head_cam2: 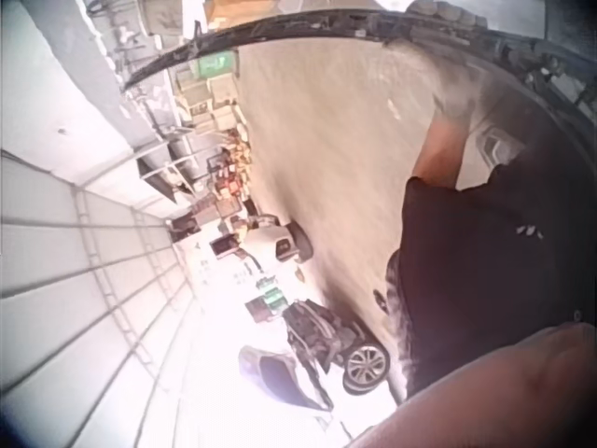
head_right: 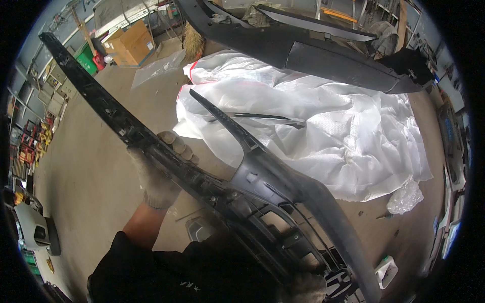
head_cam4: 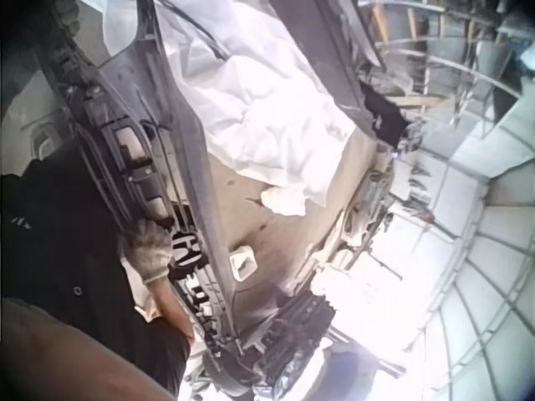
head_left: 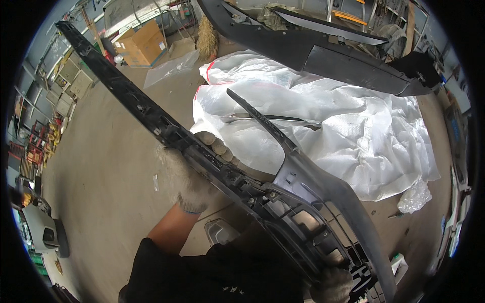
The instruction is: The person holds a black car bumper and uses a heat gun to apply heat to a specific section of the bumper's edge. The person rotates the bumper to access different areas while maintaining the heat application.
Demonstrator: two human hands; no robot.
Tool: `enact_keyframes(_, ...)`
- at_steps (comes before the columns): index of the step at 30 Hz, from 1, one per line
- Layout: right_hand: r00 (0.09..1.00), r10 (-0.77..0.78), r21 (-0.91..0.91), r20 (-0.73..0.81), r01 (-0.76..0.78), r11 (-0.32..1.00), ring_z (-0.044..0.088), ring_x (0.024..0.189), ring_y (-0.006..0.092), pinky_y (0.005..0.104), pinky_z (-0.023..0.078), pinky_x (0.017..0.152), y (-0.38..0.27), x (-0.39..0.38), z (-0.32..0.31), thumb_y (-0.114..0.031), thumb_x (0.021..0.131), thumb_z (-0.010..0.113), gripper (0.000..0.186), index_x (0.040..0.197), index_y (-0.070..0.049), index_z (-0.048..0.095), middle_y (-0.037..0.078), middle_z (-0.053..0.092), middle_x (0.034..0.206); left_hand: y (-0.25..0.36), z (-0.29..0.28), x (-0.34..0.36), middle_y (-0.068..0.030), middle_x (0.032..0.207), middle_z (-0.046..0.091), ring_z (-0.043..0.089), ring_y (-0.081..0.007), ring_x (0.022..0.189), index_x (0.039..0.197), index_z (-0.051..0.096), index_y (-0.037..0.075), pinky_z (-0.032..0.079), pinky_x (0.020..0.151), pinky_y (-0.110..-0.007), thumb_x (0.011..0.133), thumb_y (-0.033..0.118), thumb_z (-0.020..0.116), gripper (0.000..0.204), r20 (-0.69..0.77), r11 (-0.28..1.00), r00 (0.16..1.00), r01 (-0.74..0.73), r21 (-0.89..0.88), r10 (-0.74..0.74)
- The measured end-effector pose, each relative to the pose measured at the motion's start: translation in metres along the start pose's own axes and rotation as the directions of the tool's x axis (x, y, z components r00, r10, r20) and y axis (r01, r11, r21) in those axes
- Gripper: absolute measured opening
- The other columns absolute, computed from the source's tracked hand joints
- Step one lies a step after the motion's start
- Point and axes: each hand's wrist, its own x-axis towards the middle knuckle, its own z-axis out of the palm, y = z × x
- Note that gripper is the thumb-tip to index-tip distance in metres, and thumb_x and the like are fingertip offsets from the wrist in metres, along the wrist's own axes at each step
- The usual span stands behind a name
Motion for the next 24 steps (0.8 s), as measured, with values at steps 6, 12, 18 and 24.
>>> enact_keyframes(6, 0.99, -0.022, -0.015, 0.138, 0.024, 1.0, 0.059, 0.078, 0.0375, 0.0501, 0.049, 0.069, 0.002, 0.018, -0.011, -0.032, 0.068, 0.075, 0.041, 0.096, -0.006, 0.061, 0.016, 0.059, 0.086, 0.003, -0.009, 0.005, -0.007, 0.097, 0.059, 0.058, -0.0247, 0.091, 0.114, 0.057, 0.009, 0.05, 0.085, -0.045, 0.081, 0.081, 0.043, 0.08, 0.044, 0.999, 0.999, -0.012, -0.037, 0.013)
enact_keyframes(12, 0.993, -0.022, -0.073, 0.118, 0.031, 0.997, 0.06, 0.084, 0.0376, 0.0499, 0.049, 0.073, 0.002, 0.016, -0.006, -0.037, 0.072, 0.073, 0.046, 0.104, -0.006, 0.062, 0.017, 0.061, 0.095, 0.007, -0.016, 0.001, -0.0123, 0.104, 0.064, 0.064, -0.0291, 0.098, 0.126, 0.053, 0.005, 0.053, 0.089, -0.048, 0.08, 0.077, 0.051, 0.085, 0.074, 1.0, 0.997, -0.006, -0.027, 0.008)
enact_keyframes(18, 0.989, -0.017, -0.125, 0.147, 0.036, 0.992, 0.059, 0.09, 0.0365, 0.0492, 0.049, 0.078, 0.003, 0.011, -0.004, -0.04, 0.073, 0.073, 0.05, 0.107, -0.006, 0.061, 0.017, 0.061, 0.103, -0.007, -0.027, -0.02, -0.0154, 0.126, 0.058, 0.056, -0.0307, 0.119, 0.142, 0.035, 0.003, 0.047, 0.099, -0.045, 0.087, 0.026, 0.071, 0.07, 0.242, 0.989, 0.959, 0.143, 0.028, -0.145)
enact_keyframes(24, 0.994, -0.032, -0.117, 0.106, 0.044, 0.992, 0.059, 0.088, 0.0357, 0.0485, 0.049, 0.077, 0.004, 0.011, -0.003, -0.04, 0.073, 0.073, 0.047, 0.105, -0.006, 0.062, 0.017, 0.061, 0.101, -0.028, -0.023, -0.037, -0.0162, 0.128, 0.057, 0.055, -0.0242, 0.12, 0.142, 0.033, -0.003, 0.043, 0.103, -0.038, 0.081, 0.001, 0.067, 0.07, 0.129, 0.906, 0.921, 0.325, 0.27, -0.369)
